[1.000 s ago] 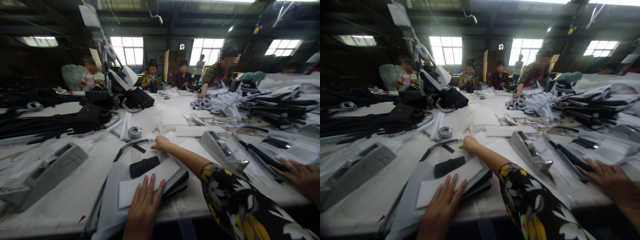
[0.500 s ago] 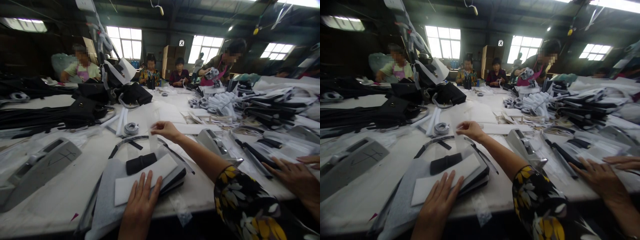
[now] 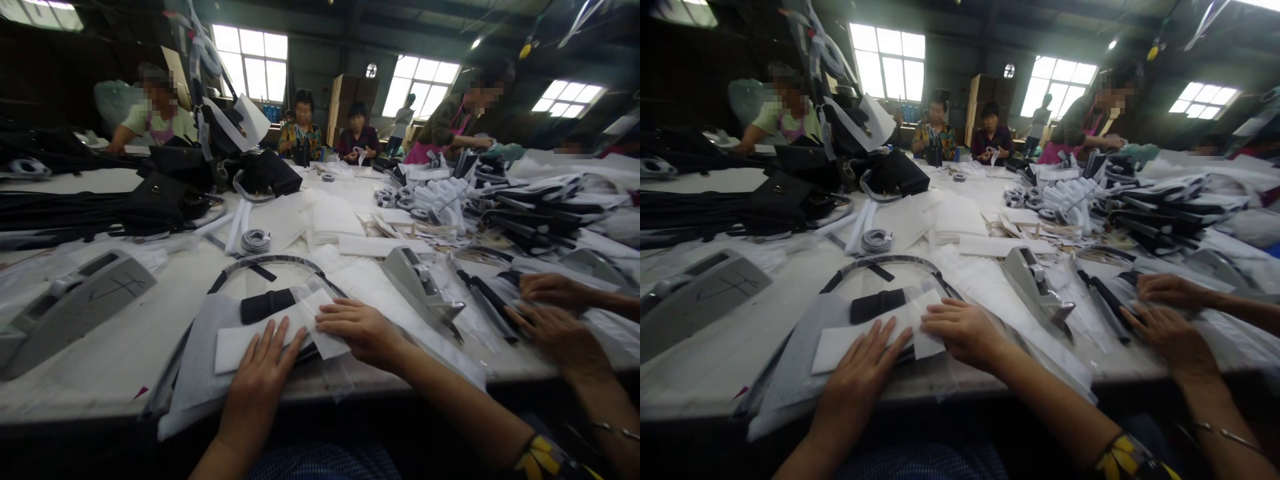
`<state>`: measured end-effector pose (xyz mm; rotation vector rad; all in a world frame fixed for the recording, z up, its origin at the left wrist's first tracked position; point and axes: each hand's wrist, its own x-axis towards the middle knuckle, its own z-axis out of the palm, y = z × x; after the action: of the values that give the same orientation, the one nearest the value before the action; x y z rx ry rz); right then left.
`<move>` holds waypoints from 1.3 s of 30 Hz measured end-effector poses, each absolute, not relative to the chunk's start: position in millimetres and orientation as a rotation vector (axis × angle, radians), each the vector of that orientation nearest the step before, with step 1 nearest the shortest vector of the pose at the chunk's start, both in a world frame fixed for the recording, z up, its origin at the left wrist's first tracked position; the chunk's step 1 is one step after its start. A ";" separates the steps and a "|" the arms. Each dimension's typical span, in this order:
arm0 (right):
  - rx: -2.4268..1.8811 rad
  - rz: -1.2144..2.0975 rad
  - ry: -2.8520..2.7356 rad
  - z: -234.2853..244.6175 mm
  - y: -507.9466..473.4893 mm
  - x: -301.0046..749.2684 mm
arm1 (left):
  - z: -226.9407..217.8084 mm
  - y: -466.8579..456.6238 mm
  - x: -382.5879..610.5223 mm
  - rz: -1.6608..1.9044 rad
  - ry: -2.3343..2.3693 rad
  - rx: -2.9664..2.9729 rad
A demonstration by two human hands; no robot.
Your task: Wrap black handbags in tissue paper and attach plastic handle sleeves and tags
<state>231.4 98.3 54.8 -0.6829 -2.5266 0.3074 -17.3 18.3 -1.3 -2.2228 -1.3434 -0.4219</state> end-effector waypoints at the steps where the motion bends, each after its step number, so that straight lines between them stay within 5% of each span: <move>1: -0.669 0.241 -2.540 48.6 93.7 232.4 | -1.8 18.3 -17.2 -0.430 -1.347 -2.224; 11: -0.608 -0.110 -2.480 0.6 86.1 238.7 | 6.4 18.1 -9.4 -0.339 -1.450 -2.302; 24: -0.611 -0.042 -2.479 -7.7 84.6 237.9 | 17.7 16.7 17.8 -0.544 -1.590 -2.495; 35: -0.633 0.866 -2.418 61.8 95.2 254.3 | 12.7 12.2 10.3 -0.607 -1.403 -2.521; 39: -0.892 0.523 -2.403 74.8 120.8 223.0 | 12.4 13.5 11.1 -0.630 -1.388 -2.491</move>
<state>223.0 120.8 74.8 -0.8921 -2.4030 0.5228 11.1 13.5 12.4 -2.4905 -1.3881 -0.6303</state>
